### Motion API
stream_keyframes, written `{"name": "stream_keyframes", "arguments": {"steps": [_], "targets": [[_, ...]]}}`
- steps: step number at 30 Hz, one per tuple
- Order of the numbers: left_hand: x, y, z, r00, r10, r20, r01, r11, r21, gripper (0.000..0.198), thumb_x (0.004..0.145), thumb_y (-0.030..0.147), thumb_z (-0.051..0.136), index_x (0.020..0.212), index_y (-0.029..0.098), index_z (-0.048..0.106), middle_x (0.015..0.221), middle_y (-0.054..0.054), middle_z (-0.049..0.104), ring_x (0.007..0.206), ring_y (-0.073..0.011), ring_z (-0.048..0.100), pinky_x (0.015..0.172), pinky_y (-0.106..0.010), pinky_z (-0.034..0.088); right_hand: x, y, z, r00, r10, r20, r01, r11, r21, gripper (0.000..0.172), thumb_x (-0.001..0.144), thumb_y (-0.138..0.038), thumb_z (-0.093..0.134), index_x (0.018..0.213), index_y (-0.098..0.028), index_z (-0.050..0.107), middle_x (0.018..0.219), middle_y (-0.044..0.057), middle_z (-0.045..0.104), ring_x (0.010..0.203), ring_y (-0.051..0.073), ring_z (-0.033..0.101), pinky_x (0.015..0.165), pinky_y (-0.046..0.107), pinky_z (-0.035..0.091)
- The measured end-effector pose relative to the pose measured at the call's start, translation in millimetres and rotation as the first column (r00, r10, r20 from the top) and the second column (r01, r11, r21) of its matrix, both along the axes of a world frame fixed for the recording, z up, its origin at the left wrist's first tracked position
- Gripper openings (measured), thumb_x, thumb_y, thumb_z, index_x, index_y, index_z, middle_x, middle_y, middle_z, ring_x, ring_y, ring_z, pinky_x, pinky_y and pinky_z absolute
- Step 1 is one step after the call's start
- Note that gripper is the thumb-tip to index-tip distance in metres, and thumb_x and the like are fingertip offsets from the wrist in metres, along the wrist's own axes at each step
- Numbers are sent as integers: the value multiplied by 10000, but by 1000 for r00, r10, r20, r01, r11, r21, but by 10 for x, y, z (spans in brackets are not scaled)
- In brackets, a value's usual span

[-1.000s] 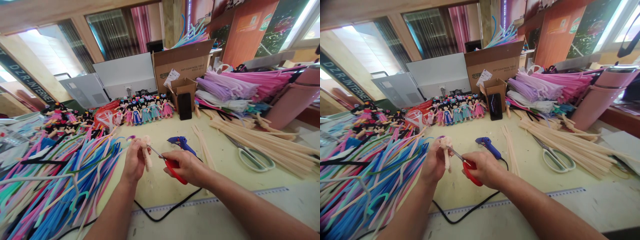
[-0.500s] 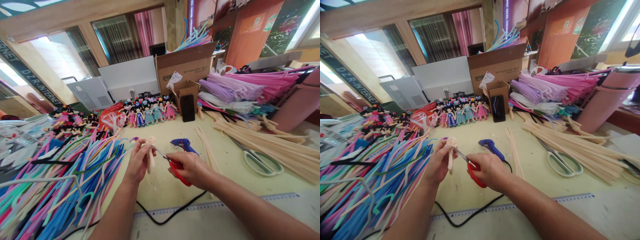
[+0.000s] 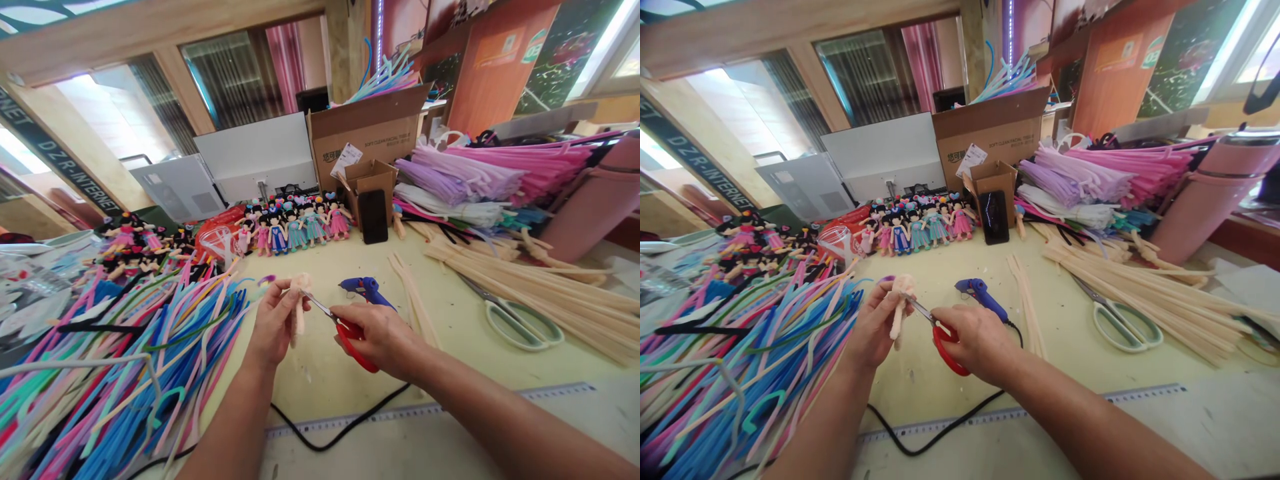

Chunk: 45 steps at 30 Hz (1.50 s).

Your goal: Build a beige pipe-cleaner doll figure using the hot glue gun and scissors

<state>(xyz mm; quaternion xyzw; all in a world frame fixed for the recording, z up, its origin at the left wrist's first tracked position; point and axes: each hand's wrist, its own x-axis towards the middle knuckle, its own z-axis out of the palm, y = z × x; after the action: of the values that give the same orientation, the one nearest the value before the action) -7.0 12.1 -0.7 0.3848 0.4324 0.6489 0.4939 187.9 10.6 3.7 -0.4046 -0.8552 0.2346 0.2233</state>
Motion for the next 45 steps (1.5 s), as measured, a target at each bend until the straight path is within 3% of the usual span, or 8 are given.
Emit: {"name": "stream_keyframes", "arguments": {"steps": [9,23,45], "targets": [[7,15,0,1000,11,23,-10,1000,-9,451,530,402,907,799,173,626,711,12,696,598,-103,627,597,-208,489,-7,-5,7,1000,5,-6,-5,1000,-6,263,818,-154,589,1048,-222,696,774,11,623,708,150,519,642,254,340],[22,-7,15,1000,5,26,-5,1000,9,342,626,392,847,812,170,664,745,-14,706,615,-118,639,617,-231,523,0,3,-11,1000,3,-4,-2,999,38,269,823,-177,586,1067,-220,693,797,26,646,725,162,539,646,260,353],[34,27,1,997,43,66,-41,999,-32,424,502,385,923,763,141,694,693,8,693,548,-74,595,557,-179,504,-13,4,-56,1000,-2,29,0,999,43,299,827,-171,586,1102,-218,696,808,35,655,748,172,573,667,267,375]]}}
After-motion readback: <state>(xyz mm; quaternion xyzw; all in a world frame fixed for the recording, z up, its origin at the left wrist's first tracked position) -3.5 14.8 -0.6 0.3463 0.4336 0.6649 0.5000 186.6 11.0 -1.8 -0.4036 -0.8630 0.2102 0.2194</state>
